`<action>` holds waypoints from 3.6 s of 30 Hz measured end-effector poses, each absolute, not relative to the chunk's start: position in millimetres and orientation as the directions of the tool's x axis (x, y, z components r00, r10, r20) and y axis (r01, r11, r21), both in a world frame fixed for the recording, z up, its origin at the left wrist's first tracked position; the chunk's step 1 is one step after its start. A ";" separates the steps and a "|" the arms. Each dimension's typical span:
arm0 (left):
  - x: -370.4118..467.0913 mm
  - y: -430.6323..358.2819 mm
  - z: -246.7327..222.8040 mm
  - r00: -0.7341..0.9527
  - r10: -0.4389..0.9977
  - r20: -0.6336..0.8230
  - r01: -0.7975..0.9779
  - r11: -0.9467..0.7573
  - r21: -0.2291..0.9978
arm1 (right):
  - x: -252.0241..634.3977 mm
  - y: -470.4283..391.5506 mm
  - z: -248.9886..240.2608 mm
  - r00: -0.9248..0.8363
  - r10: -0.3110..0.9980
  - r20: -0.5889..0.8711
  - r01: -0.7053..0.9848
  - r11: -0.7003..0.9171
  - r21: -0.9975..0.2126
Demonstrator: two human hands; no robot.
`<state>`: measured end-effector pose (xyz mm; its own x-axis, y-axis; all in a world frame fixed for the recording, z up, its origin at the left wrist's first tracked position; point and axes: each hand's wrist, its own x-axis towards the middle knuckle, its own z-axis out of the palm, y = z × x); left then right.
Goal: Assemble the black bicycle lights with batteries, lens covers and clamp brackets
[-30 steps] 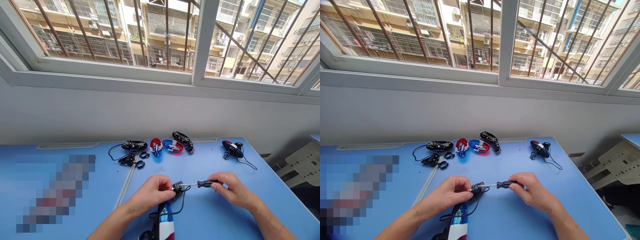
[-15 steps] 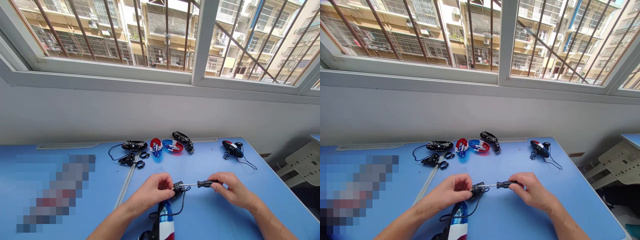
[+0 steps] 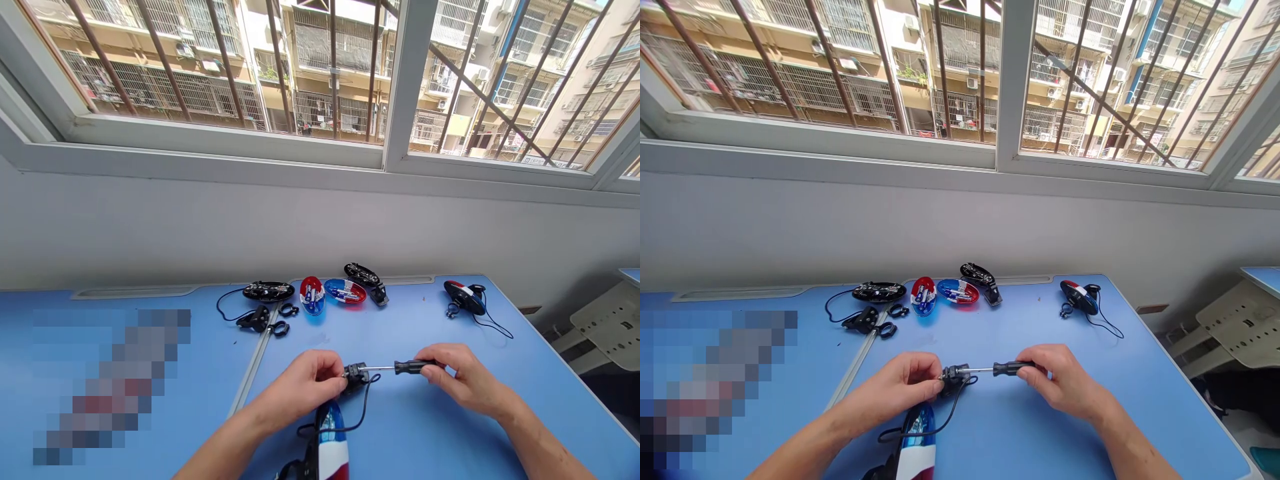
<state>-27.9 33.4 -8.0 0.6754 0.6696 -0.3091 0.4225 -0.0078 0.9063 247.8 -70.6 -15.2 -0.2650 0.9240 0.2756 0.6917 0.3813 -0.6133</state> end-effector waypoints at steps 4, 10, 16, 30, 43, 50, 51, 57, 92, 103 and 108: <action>-26.5 31.5 0.4 0.655 0.662 -0.366 0.445 0.055 0.894 | 246.8 -70.3 -13.9 -0.267 0.923 0.277 0.692 0.383 -0.612; -25.0 30.9 0.5 0.671 0.670 -0.317 0.399 0.033 0.916 | 246.2 -70.7 -12.3 -0.274 0.916 0.293 0.699 0.399 -0.594; -26.4 33.5 -3.0 0.678 0.675 -0.290 0.392 0.001 0.920 | 246.5 -70.7 -14.0 -0.278 0.914 0.295 0.694 0.404 -0.596; -27.9 33.0 -3.6 0.662 0.696 -0.280 0.383 0.007 0.924 | 246.3 -70.9 -13.2 -0.275 0.916 0.294 0.696 0.400 -0.596; -26.3 32.6 0.5 0.645 0.702 -0.303 0.404 0.023 0.914 | 246.2 -70.9 -12.2 -0.274 0.917 0.290 0.693 0.397 -0.602; -27.9 35.2 0.9 0.629 0.692 -0.354 0.471 0.023 0.882 | 245.3 -71.1 -10.9 -0.275 0.915 0.294 0.696 0.401 -0.595; -27.5 35.1 0.3 0.632 0.688 -0.356 0.469 0.026 0.883 | 245.4 -71.3 -11.0 -0.276 0.915 0.294 0.695 0.401 -0.597; -26.2 33.7 -4.0 0.643 0.711 -0.284 0.407 -0.004 0.913 | 246.1 -71.4 -12.6 -0.274 0.917 0.292 0.693 0.398 -0.601; -27.5 34.5 -7.6 0.670 0.696 -0.258 0.411 -0.059 0.910 | 247.3 -71.3 -15.5 -0.283 0.908 0.308 0.683 0.416 -0.601; -26.8 32.7 -3.3 0.644 0.711 -0.283 0.434 -0.034 0.900 | 247.1 -70.9 -15.4 -0.280 0.909 0.308 0.678 0.414 -0.608; -27.2 34.8 -1.1 0.649 0.709 -0.275 0.439 -0.054 0.897 | 247.0 -71.4 -14.4 -0.282 0.911 0.300 0.690 0.410 -0.597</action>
<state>-27.2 34.8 -1.1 0.6492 0.7092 -0.2749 0.4386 -0.0537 0.8971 247.0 -71.4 -14.4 -0.2820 0.9112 0.3004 0.6896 0.4102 -0.5968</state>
